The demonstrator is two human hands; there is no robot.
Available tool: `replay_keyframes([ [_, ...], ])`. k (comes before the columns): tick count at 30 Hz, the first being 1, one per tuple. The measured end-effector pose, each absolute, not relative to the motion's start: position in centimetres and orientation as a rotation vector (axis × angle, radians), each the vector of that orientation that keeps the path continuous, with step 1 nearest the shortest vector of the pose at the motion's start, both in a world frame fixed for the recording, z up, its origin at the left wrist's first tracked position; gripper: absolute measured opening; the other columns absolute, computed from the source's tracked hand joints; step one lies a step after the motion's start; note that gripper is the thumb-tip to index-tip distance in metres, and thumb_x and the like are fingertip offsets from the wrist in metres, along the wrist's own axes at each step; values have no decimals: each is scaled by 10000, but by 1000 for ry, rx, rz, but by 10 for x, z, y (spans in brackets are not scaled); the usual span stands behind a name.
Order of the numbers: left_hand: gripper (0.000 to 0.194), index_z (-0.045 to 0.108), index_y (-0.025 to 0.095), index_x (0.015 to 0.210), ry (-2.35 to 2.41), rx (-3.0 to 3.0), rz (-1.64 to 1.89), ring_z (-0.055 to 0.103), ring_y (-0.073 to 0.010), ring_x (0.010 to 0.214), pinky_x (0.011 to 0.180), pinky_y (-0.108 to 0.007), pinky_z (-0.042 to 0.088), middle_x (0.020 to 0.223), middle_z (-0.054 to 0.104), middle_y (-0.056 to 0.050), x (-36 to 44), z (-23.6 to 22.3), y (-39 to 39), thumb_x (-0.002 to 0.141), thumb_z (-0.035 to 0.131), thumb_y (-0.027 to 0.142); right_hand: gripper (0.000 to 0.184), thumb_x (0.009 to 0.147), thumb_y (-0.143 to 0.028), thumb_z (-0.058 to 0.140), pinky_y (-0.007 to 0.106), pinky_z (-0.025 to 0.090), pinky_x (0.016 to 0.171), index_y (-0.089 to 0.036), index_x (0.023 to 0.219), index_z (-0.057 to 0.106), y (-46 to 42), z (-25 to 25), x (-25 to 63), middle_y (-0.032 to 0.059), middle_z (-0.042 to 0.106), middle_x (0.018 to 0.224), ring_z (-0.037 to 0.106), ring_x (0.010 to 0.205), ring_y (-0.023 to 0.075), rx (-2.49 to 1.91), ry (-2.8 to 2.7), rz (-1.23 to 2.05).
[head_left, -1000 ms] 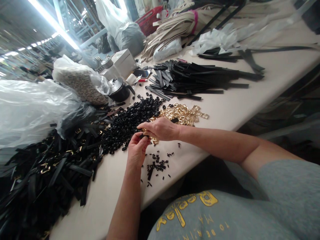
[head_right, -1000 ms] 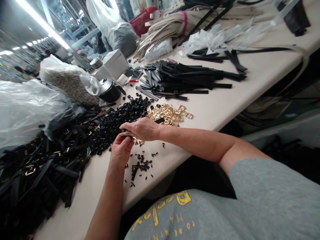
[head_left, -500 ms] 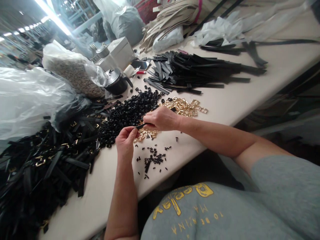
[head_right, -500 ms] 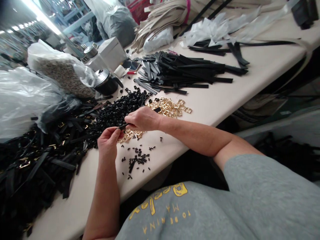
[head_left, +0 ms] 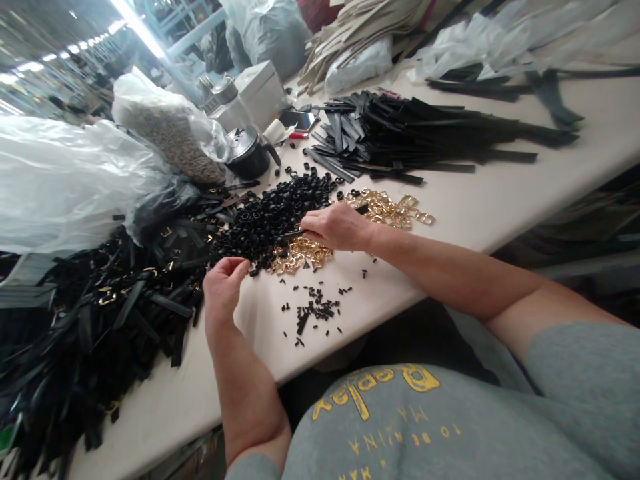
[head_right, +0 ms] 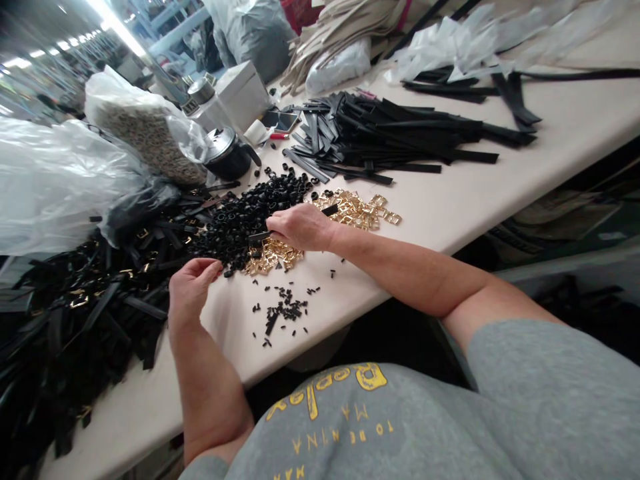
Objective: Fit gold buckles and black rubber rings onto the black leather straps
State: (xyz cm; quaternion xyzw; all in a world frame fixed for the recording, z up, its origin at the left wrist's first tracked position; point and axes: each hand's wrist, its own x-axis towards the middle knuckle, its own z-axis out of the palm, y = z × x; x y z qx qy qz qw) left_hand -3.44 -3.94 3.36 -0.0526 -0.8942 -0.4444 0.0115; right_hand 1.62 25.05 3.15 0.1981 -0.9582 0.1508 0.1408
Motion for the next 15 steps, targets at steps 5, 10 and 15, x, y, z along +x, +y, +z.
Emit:
replay_keyframes([
  [5,249,729,204,823,-2988,-192,-979,626,-175,699,628,-268,424,726,701,-21,-29,36,-43,736,694,435,258,971,-313,442,287,192,585,-155,929,641,250,29,16,37,677,918,472,654,98,595,-2758,436],
  [10,266,730,212,859,-3084,-416,-980,602,-166,696,648,-279,424,783,699,-18,-22,35,-24,744,692,449,250,965,-300,439,286,197,594,-153,884,624,248,26,15,32,657,858,461,645,99,629,-2738,458],
  [15,257,745,227,913,-3106,-605,-654,588,-173,723,710,-308,432,857,673,-34,-19,25,-9,753,710,425,250,965,-300,437,285,194,593,-153,898,628,246,26,15,37,664,877,466,653,102,625,-2761,459],
])
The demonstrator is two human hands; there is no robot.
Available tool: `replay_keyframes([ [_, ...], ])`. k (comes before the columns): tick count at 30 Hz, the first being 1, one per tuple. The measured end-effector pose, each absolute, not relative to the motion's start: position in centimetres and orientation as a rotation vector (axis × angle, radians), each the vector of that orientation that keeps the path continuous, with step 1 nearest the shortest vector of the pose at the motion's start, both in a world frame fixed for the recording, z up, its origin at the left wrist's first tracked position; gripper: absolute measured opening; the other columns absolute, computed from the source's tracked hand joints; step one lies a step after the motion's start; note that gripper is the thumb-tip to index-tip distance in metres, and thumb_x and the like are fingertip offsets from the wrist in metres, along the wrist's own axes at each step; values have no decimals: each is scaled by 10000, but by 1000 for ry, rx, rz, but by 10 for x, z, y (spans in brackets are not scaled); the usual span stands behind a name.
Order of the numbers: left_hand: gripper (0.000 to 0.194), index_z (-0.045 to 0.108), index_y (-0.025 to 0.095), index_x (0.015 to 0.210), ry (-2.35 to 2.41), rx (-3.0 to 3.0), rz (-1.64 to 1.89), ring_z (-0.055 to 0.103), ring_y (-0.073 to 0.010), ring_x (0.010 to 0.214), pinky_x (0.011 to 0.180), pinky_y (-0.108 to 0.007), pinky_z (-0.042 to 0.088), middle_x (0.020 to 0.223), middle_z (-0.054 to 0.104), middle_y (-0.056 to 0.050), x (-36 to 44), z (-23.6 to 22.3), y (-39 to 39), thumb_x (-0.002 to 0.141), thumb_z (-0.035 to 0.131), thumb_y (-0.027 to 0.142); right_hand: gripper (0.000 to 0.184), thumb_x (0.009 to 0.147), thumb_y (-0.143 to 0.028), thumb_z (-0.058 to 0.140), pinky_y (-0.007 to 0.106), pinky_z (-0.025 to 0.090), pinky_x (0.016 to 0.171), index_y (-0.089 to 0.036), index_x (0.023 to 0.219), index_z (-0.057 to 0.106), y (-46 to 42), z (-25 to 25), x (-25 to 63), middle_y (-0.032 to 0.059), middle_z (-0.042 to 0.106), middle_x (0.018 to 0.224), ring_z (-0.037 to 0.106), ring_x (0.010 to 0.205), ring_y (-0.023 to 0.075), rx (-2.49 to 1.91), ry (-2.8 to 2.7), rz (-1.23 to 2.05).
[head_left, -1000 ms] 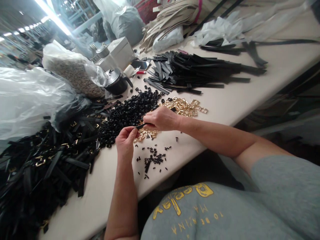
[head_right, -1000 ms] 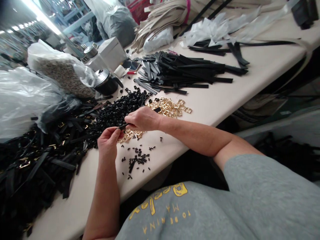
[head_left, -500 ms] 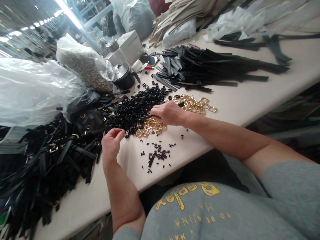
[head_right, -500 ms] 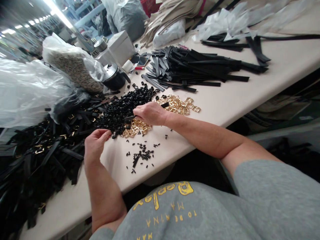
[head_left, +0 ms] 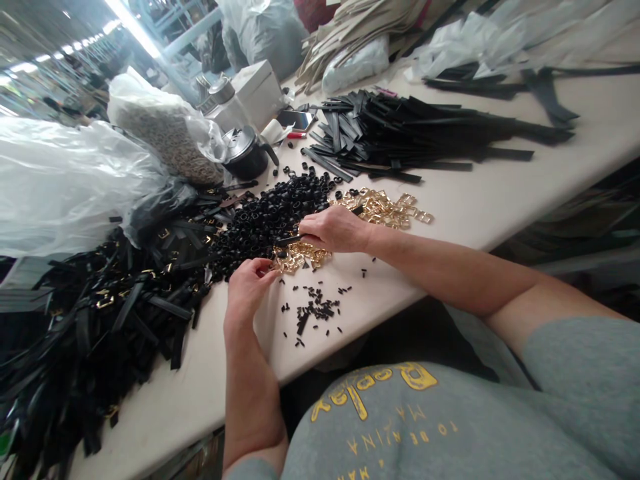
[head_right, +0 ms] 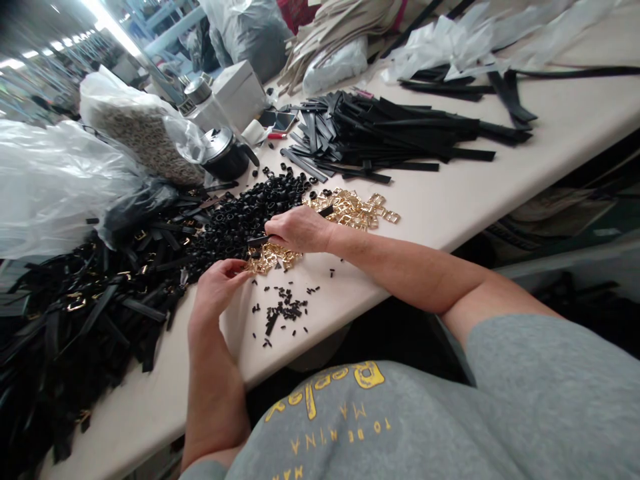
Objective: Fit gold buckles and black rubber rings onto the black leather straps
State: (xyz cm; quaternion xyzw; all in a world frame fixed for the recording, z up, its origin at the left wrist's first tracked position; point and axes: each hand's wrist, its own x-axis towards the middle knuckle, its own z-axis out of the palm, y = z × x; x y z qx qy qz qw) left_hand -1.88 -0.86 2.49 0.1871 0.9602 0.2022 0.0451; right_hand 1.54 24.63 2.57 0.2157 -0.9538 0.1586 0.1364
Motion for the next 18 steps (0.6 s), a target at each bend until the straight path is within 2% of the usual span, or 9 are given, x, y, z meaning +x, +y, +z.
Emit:
replay_keyframes([
  [11,213,735,239,797,3120,469,384,594,-220,784,724,-332,415,836,654,-52,-17,20,13,803,644,431,268,962,-326,459,278,189,591,-153,895,651,241,23,17,49,670,867,486,677,111,664,-2776,482],
  [18,250,748,216,814,3174,429,291,626,-255,827,760,-356,441,866,699,-92,-20,17,16,835,559,378,283,964,-333,449,278,191,594,-153,898,657,241,24,16,56,674,863,490,681,115,648,-2781,485],
])
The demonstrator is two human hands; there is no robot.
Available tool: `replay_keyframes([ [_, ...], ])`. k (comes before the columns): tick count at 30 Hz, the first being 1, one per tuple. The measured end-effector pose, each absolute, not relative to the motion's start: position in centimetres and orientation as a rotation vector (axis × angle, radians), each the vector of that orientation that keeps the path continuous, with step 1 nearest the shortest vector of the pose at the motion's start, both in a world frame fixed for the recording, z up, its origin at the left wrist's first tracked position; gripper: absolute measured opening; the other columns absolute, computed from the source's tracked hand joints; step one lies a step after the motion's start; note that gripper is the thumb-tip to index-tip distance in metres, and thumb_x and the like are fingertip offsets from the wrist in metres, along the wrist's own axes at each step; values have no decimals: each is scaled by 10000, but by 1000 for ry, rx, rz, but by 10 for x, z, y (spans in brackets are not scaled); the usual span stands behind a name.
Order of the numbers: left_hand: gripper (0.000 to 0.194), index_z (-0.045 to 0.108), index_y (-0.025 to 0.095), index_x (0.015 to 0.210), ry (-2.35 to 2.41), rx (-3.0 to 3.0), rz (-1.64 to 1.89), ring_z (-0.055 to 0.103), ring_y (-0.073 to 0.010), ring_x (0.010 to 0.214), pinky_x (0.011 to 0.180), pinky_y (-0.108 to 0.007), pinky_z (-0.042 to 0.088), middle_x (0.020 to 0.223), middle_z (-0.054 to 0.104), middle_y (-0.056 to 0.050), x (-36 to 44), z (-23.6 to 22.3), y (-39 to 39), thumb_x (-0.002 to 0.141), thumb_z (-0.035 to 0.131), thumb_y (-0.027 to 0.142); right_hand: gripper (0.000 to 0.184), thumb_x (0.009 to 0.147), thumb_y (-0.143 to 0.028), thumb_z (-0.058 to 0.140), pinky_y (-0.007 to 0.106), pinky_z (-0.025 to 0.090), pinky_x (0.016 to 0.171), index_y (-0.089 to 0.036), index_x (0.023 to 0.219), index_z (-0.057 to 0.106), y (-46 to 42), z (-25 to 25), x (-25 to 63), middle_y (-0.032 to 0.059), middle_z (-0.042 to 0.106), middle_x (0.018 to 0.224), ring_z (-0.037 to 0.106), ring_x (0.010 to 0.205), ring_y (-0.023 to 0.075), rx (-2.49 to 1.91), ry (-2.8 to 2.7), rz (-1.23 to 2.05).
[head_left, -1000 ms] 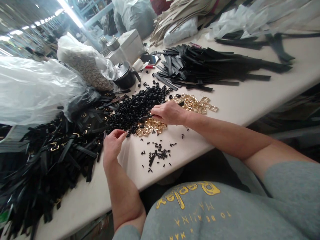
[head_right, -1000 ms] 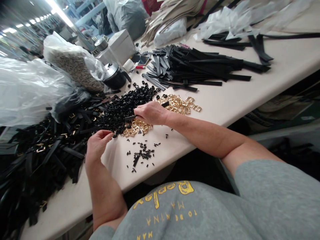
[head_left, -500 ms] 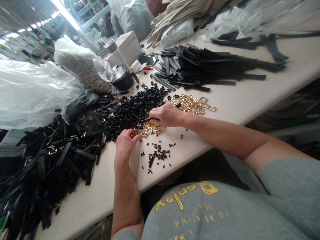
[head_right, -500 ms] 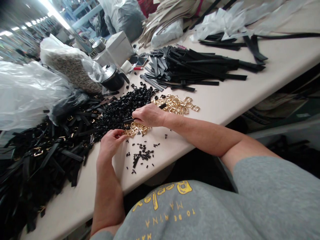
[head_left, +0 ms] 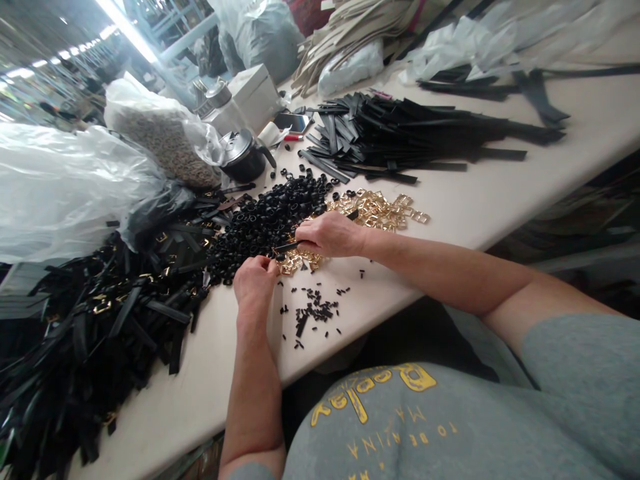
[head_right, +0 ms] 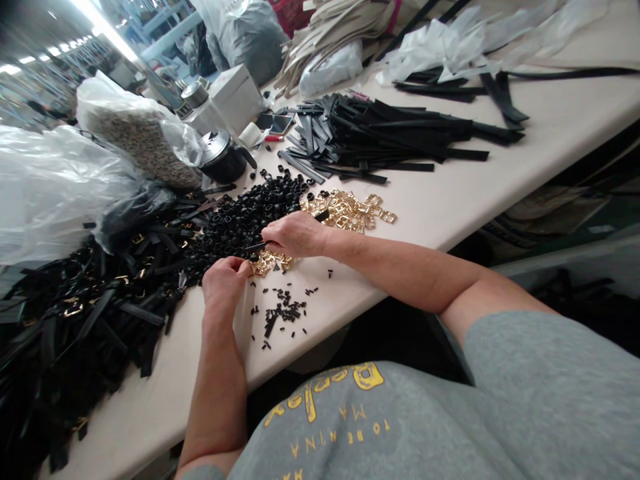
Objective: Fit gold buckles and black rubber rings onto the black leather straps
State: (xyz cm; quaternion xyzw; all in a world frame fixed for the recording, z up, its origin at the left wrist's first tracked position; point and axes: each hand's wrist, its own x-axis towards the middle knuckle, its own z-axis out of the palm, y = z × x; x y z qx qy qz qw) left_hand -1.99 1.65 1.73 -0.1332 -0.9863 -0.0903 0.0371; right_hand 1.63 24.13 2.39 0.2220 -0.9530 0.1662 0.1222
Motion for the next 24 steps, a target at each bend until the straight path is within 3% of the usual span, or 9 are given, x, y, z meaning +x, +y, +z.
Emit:
replay_keyframes([
  [7,241,760,209,914,-2913,-369,-752,657,-227,780,771,-350,484,820,728,-76,-28,11,0,827,598,363,251,943,-304,454,275,213,601,-171,939,666,243,23,16,38,684,875,498,699,115,623,-2772,625],
  [13,324,744,174,975,-2608,-309,-1692,633,-135,637,636,-262,519,777,706,-35,-22,16,3,762,715,416,238,899,-250,469,266,244,616,-172,969,684,242,27,17,48,696,899,500,713,118,555,-2782,775],
  [24,283,741,172,865,-2329,-341,-2237,574,-74,525,533,-191,493,683,678,-11,-9,29,21,666,818,358,256,889,-299,530,236,291,627,-200,1017,729,239,32,21,40,706,853,523,712,117,531,-2775,1057],
])
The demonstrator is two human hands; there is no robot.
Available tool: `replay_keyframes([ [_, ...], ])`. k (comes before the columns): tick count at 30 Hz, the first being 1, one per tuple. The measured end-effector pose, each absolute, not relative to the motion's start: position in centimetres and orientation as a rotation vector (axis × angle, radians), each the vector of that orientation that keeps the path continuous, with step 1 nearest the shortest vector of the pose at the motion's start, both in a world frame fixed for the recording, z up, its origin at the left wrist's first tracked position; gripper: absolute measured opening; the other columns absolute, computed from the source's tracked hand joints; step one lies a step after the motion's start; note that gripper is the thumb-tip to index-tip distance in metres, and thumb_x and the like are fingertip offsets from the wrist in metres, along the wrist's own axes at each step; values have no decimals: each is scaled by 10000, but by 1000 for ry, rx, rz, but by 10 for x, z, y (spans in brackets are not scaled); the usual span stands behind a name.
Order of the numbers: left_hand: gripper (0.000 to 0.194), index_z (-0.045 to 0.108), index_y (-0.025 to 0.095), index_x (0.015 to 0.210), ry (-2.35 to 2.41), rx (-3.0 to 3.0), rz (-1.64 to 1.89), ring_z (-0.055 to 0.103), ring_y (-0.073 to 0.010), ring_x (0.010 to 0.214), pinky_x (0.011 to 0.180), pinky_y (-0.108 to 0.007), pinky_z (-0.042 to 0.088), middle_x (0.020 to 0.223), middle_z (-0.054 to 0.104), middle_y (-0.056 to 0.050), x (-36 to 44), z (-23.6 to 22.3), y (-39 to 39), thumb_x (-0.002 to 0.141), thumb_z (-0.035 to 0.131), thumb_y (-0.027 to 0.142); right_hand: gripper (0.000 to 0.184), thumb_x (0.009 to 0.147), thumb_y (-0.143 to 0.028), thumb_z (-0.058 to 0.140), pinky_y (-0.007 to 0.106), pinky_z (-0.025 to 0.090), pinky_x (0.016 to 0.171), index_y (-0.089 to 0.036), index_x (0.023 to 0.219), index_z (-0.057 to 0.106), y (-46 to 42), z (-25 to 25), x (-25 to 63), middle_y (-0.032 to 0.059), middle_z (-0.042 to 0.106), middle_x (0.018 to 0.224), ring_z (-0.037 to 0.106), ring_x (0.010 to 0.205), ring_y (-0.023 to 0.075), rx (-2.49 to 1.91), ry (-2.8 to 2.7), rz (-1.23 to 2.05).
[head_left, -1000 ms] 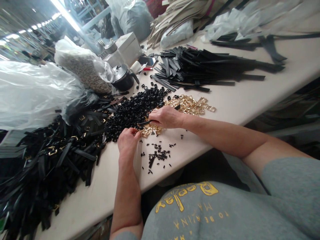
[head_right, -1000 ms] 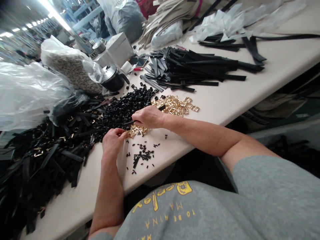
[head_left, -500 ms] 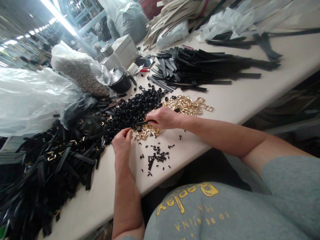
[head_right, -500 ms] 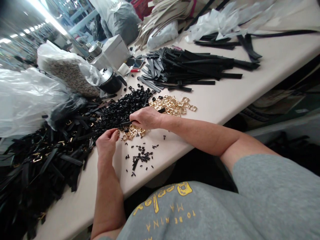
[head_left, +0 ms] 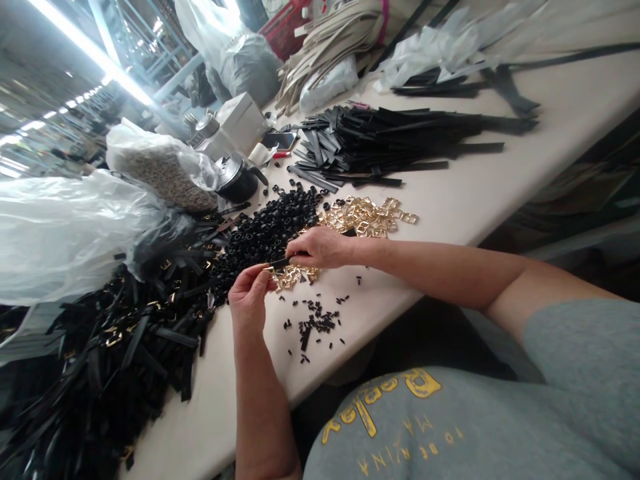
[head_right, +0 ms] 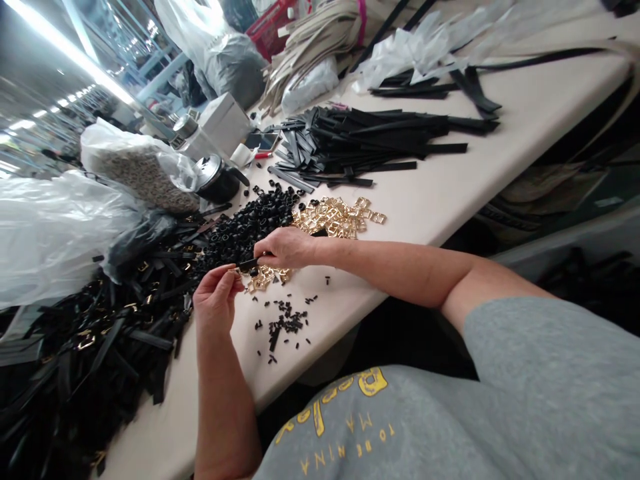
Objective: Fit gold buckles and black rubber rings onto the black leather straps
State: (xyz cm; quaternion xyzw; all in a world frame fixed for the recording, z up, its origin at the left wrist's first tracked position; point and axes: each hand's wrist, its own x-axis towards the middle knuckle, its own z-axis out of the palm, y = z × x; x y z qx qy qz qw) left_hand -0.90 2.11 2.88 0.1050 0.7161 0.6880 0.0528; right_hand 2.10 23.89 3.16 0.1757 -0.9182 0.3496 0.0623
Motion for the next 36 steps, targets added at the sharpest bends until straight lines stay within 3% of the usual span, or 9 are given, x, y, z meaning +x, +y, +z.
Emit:
replay_keyframes([
  [6,324,738,170,845,2098,198,2194,569,-59,519,532,-171,494,677,674,-6,-13,29,21,609,853,359,223,890,-249,563,205,339,644,-172,1011,734,238,29,20,7,681,772,521,661,80,694,-2682,1302],
  [13,407,730,168,794,1895,25,2231,549,-31,512,520,-134,485,689,663,9,-16,29,23,498,919,374,196,883,-222,558,179,316,547,-134,967,711,235,22,17,-34,615,656,450,541,48,705,-2566,1678],
  [18,374,730,172,817,1997,78,2229,578,-48,543,553,-156,509,748,690,-10,-14,28,25,556,888,389,180,860,-185,564,165,366,562,-127,943,713,235,26,20,-29,625,648,520,557,48,745,-2580,1735],
  [25,250,741,186,916,2465,379,2131,638,-105,662,673,-239,547,824,705,-27,-11,22,21,746,771,366,197,848,-176,566,190,358,612,-146,929,744,236,31,22,-2,663,698,525,604,62,710,-2702,1381],
  [30,191,754,210,923,2898,766,1745,648,-151,789,727,-274,546,909,670,-45,-5,26,21,800,722,352,230,859,-243,551,226,318,625,-188,964,748,239,32,20,30,706,802,522,667,98,530,-2781,1134],
  [36,200,750,203,917,2617,647,1930,622,-120,668,657,-256,535,814,664,-25,-3,26,24,795,729,360,261,889,-273,526,230,316,646,-197,1033,730,238,30,20,42,714,865,544,736,120,535,-2777,1092],
])
